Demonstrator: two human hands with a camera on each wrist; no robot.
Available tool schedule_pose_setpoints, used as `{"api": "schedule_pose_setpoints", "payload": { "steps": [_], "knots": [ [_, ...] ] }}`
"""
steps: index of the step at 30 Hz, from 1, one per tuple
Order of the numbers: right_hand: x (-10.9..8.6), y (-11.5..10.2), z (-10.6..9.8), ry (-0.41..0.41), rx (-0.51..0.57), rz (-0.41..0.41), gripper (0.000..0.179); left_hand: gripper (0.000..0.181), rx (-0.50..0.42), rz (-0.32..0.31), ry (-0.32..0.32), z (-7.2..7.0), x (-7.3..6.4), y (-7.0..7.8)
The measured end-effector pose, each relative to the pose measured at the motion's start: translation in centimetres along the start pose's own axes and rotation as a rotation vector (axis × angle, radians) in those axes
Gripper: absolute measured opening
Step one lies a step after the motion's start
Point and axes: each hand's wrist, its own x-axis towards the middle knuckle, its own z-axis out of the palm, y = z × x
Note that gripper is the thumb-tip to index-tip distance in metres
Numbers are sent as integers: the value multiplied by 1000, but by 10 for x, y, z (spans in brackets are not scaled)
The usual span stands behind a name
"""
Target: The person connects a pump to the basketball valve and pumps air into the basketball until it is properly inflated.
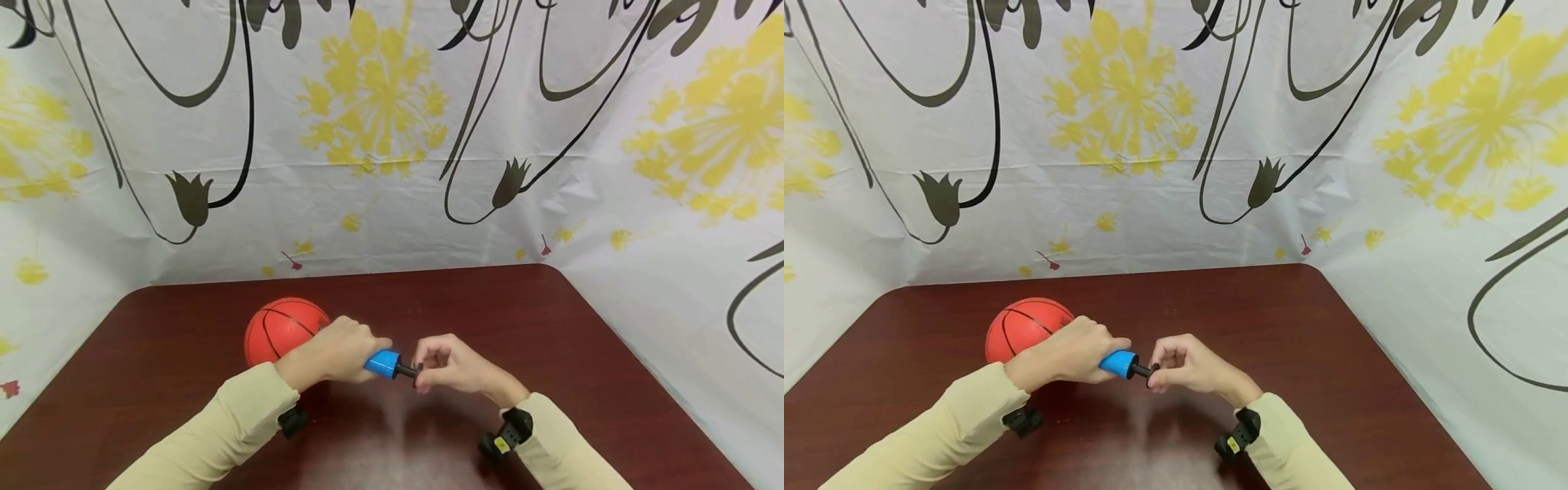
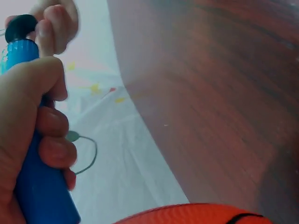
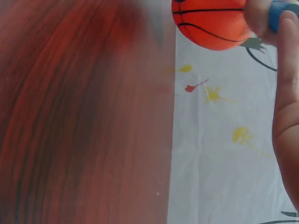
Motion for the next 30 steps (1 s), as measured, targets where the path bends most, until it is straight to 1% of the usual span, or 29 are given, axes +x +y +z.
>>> {"api": "schedule_pose_setpoints", "payload": {
  "steps": [3,7,9,11,14,16,18,20,21,23,25,30],
  "knots": [
    [-10,-6,-6,-10,55,25,10,23,-5,-6,-3,-1,-3,-2],
    [-33,-17,-21,-18,164,37,9,27,8,-49,8,-3,-11,-9],
    [-44,-20,-27,-21,186,50,9,27,21,-56,12,-4,-15,-12],
    [-48,-21,-29,-10,173,67,8,26,29,-59,18,-5,-16,-13],
    [-43,-16,-26,25,101,76,10,25,43,-52,26,-6,-13,-10],
    [-33,-11,-22,50,30,54,10,25,50,-50,27,-7,-8,-7],
    [-21,-6,-16,57,-40,38,10,24,55,-35,26,-7,-2,-3],
    [-12,-3,-11,65,-73,41,8,24,64,-31,22,-6,2,1],
    [-8,-1,-8,64,-74,33,7,24,68,-30,20,-5,4,2],
    [-6,1,-5,76,-53,52,6,24,73,-34,19,-3,6,3],
    [-7,2,-3,91,-8,79,7,24,77,-44,21,-2,6,4],
    [-12,-2,-3,66,117,135,21,23,60,-47,2,0,6,4]
  ]
}}
